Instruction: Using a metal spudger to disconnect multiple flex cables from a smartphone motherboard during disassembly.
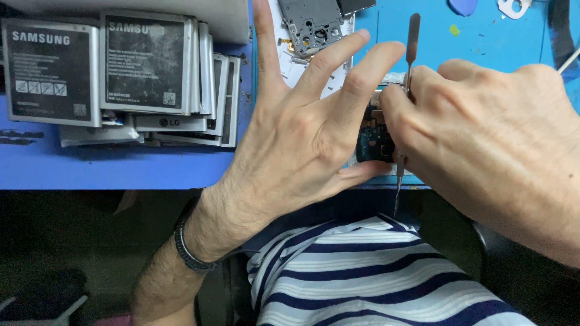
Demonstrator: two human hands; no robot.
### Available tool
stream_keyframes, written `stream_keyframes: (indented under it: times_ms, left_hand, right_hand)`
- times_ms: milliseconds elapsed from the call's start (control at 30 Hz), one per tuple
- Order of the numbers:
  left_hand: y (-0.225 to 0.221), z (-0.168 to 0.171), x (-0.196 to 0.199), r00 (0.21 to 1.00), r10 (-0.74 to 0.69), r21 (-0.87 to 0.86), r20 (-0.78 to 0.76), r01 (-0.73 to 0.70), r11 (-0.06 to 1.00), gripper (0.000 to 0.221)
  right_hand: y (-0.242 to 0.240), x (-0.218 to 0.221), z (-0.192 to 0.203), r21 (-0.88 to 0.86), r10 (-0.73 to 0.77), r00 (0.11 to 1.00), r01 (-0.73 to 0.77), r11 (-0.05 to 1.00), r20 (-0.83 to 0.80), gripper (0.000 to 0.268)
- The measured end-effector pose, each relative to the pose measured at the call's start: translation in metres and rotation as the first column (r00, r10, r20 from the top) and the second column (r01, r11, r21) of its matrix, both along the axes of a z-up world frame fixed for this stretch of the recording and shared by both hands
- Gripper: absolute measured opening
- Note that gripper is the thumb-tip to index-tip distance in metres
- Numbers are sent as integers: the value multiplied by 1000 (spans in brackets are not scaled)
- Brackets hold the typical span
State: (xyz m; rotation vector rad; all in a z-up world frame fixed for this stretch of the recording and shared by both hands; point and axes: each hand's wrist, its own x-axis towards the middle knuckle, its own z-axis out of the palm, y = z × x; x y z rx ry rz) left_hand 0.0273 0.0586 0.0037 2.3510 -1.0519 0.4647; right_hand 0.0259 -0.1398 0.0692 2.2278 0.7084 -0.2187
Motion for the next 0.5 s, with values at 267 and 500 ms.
stream_keyframes:
  times_ms: [267,500]
  left_hand:
    - [3,5,0,1000,6,84,-13,-5,996,132]
    - [4,-1,2,998,-53,12,30,52,999,97]
  right_hand:
    - [-17,-7,3,-26,-63,995,62,998,-71,23]
    - [-95,-23,-13,745,-166,963,271,609,-215,20]
